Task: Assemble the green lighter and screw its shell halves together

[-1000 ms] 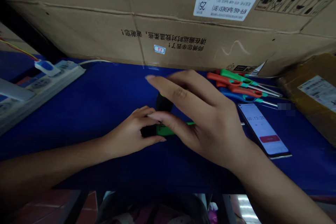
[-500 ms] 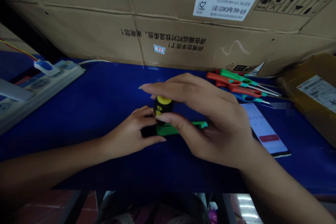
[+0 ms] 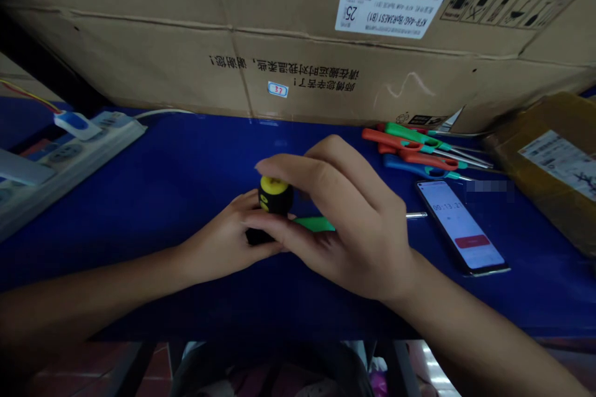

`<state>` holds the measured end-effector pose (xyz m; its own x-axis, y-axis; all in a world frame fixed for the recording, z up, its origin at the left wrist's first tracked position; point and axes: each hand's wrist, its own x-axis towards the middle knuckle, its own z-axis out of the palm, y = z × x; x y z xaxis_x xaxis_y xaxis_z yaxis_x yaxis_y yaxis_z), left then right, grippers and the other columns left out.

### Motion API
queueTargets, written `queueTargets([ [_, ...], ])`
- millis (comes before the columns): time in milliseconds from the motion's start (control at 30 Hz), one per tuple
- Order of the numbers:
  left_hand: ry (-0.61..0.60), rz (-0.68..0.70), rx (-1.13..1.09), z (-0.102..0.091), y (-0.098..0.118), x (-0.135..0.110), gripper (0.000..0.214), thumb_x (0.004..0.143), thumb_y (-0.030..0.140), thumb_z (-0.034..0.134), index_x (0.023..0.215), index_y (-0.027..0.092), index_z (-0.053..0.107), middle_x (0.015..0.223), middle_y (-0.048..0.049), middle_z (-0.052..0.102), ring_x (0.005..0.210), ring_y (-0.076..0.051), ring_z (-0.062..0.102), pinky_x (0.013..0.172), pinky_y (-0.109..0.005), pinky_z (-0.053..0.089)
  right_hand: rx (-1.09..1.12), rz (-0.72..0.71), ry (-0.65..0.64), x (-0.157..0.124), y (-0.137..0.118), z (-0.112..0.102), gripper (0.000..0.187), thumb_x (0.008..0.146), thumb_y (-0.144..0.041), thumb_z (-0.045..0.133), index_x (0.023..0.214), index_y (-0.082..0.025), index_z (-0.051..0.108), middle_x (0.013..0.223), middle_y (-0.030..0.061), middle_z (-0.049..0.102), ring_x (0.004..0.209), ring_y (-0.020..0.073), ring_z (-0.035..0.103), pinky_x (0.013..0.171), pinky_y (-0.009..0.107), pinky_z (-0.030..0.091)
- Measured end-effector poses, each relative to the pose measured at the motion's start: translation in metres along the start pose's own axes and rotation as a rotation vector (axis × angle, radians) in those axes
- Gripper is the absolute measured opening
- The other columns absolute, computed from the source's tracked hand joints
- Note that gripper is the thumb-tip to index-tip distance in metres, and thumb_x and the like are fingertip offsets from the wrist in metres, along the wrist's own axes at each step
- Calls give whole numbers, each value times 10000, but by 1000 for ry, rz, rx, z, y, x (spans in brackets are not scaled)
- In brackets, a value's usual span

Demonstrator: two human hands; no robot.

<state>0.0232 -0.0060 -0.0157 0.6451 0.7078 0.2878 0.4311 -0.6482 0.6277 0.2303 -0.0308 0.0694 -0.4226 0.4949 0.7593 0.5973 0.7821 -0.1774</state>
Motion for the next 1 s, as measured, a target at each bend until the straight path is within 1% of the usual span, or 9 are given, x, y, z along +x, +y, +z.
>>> queueTargets([
  [67,2,12,14,0,-1,0,346,836,391,802,1132,229,724,1021,-52,675,995,-251,621,897,-442,491,74,38,31,-2,0,2,385,852,-256,772,1207,-221,626,1093,76,722,1042,251,695,950,432,597],
  [133,1,25,21,0,-1,-1,380,835,410,800,1159,228,719,1042,-59,676,1012,-260,622,914,-455,489,266,117,-55,-5,2,2,430,897,-170,686,1308,-239,579,1260,88,680,1161,258,668,986,445,583],
  [233,6,33,29,0,-2,-1,394,836,415,797,1172,224,720,1050,-63,672,1018,-264,623,918,-459,491,452,191,-134,-8,5,2,497,905,-135,669,1377,-253,564,1272,63,690,1084,230,703,897,396,620],
  [367,15,23,24,0,-1,-1,364,827,378,813,1146,225,725,969,-40,656,952,-237,619,863,-426,501,123,-4,67,-6,6,2,443,808,-195,811,1230,-228,678,1050,25,742,933,200,689,855,346,616],
  [433,11,24,20,0,-1,-1,356,830,380,811,1137,222,726,983,-43,658,961,-237,617,877,-430,499,45,-38,-17,-5,5,1,486,887,-209,725,1358,-221,606,1176,57,724,1053,225,671,932,381,592],
  [533,0,27,18,0,-1,-1,363,841,410,794,1146,224,729,1045,-61,673,1009,-256,618,928,-462,490,147,13,-205,-5,6,-2,545,955,-183,594,1487,-213,480,1364,87,650,1162,242,657,985,414,569],
  [700,5,19,19,0,-2,-2,371,835,407,800,1152,230,725,1030,-56,672,994,-252,624,916,-458,499,25,-26,16,-5,8,-2,408,835,-271,787,1229,-258,683,953,40,719,947,247,689,884,414,600],
  [900,-9,8,2,-1,-1,-1,370,832,398,805,1145,217,728,1057,-66,676,996,-249,617,916,-457,500,89,47,-246,-2,6,-9,562,946,-173,589,1492,-240,472,1283,80,677,1147,251,655,991,428,567],
  [1000,2,11,-12,-1,-1,0,351,828,386,808,1118,203,736,1055,-72,683,1010,-261,622,938,-471,492,-4,7,-122,-2,5,-9,461,888,-238,712,1340,-241,619,1119,52,738,1014,246,691,978,411,580],
])
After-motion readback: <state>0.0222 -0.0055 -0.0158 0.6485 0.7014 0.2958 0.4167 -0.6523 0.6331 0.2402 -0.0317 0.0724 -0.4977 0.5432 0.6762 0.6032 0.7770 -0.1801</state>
